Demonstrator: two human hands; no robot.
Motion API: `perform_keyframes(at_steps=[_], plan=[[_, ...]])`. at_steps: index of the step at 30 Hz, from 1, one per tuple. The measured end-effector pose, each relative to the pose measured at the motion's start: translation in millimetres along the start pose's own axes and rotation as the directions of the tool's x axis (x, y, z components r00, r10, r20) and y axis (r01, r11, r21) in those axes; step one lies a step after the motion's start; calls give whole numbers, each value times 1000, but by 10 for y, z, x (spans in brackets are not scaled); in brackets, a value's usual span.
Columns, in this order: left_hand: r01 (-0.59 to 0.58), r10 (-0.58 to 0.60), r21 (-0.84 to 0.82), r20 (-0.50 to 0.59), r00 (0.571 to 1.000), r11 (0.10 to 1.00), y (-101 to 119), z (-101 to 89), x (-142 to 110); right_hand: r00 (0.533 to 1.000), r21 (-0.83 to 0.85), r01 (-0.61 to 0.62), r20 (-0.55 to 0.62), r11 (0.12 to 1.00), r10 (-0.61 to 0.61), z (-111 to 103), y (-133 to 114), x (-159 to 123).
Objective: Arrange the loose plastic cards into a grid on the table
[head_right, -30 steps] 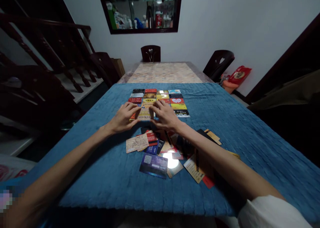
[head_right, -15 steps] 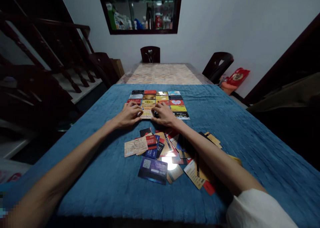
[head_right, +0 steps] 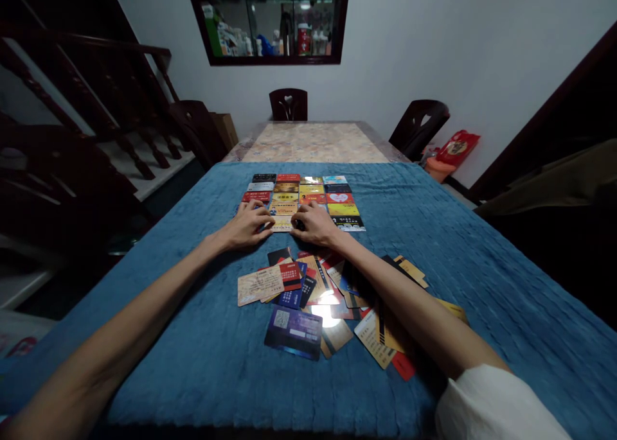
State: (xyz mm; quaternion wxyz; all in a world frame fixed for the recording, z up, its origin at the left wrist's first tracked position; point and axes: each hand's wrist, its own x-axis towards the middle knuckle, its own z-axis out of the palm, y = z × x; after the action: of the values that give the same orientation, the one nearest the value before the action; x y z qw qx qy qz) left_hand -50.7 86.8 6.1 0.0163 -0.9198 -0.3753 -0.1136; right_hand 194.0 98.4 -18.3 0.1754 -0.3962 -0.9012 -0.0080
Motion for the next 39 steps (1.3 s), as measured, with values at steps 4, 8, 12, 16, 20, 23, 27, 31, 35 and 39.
perform_keyframes(at_steps=[4, 8, 12, 16, 20, 23, 27, 31, 35, 39], plan=[[-7, 8, 12, -12, 1000, 1000, 0, 3, -2, 1000, 8, 5, 2, 1000, -5, -21, -14, -7], [-20, 20, 35, -17, 1000, 999, -18, 22, 1, 1000, -6, -10, 9, 1000, 11, -40, -43, -1], [-10, 11, 49, -18, 1000, 999, -32, 45, 8, 998, -24, -47, 38, 999, 48, -68, -91, 6], [15, -14, 58, -15, 1000, 998, -28, 59, 11, 995, -29, -79, 61, 996, 81, -104, -136, 0], [13, -12, 68, -22, 1000, 998, -22, 71, 10, 995, -41, -81, 58, 996, 83, -120, -151, -7], [19, -18, 72, -22, 1000, 997, -14, 78, 12, 995, -47, -75, 61, 996, 78, -113, -153, -3], [37, -36, 88, -19, 999, 995, 12, 77, 16, 993, -56, -89, 73, 994, 93, -95, -149, 12], [57, -56, 99, -13, 998, 993, 42, 67, 19, 993, -57, -71, 86, 996, 76, -69, -119, 26], [47, -44, 93, -30, 999, 995, 55, 58, 16, 995, -49, -47, 85, 998, 51, -54, -80, 24], [31, -27, 93, -47, 999, 995, 64, 52, 11, 996, -45, -52, 70, 998, 55, -88, -57, -10]])
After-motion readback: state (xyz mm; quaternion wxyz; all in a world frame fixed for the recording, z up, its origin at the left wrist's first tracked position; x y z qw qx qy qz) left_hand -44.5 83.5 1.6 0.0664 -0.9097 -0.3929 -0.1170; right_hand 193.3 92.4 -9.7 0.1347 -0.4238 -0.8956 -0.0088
